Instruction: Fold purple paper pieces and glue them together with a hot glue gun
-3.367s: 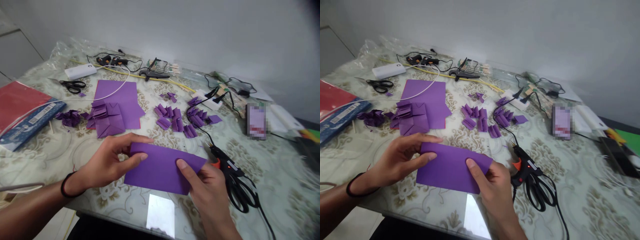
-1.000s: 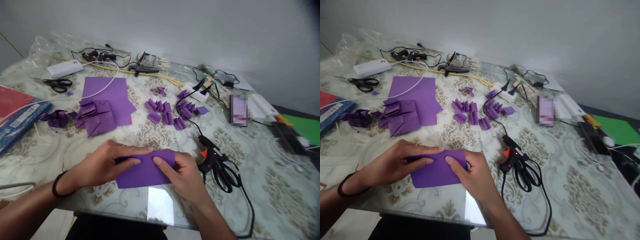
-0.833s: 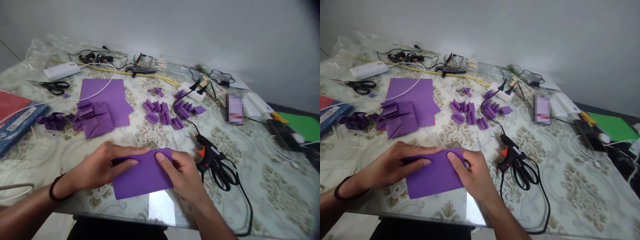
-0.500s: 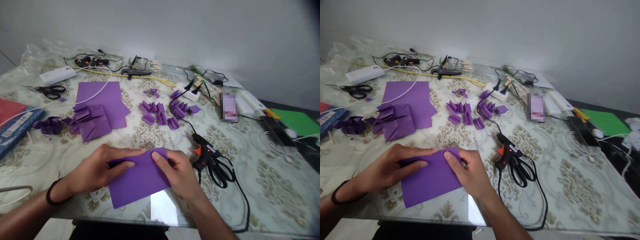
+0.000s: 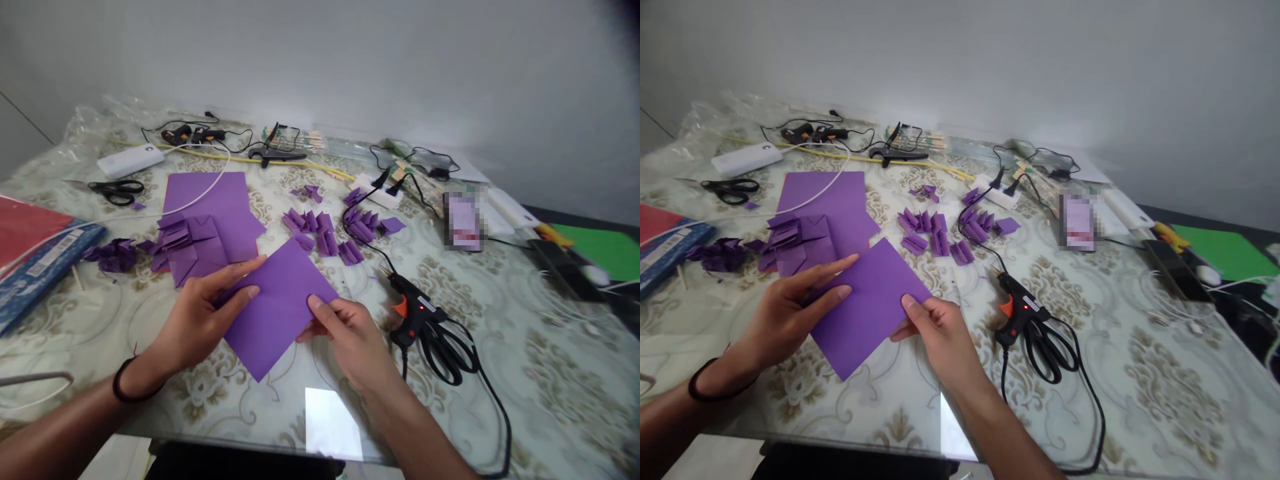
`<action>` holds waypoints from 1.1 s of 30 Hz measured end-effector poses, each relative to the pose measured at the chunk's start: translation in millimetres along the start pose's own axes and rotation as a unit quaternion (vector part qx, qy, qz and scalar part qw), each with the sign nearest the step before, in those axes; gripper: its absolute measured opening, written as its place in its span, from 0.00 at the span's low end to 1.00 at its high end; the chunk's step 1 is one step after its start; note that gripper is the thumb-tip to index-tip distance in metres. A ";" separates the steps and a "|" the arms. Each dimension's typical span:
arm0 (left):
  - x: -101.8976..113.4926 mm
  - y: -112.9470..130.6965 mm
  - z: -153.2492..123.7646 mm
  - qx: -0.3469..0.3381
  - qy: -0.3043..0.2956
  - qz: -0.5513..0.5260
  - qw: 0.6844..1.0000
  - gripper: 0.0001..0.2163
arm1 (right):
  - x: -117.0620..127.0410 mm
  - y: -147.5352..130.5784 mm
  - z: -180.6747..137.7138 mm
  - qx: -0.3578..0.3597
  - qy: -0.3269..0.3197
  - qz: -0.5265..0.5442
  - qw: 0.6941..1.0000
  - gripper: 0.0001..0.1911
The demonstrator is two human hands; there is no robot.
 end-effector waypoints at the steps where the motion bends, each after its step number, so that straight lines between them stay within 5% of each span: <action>1: -0.4 0.3 -0.2 0.000 0.000 -0.003 1.000 0.18 | 1.9 1.2 -0.2 0.003 0.007 0.002 1.000 0.27; 13: 1.5 2.9 0.3 -0.005 0.006 0.001 1.000 0.18 | 3.0 -8.7 -1.8 0.035 0.021 0.035 0.999 0.29; 25: 5.1 7.7 -0.3 -0.025 0.024 0.018 0.999 0.18 | -10.2 -4.2 -4.9 0.015 -0.007 -0.059 0.998 0.28; 33: 5.8 13.1 0.5 -0.041 0.035 0.013 0.998 0.17 | -32.6 -4.5 -7.5 0.002 -0.077 -0.083 0.994 0.32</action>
Point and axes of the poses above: each hand's wrist, its own z-axis towards the middle knuckle, its own x-axis out of the back of the hand, y = z × x, the point moved 10 cm from there along z, towards the middle knuckle, and after that the axes turned 5 degrees about -x, right-handed, at the moved point
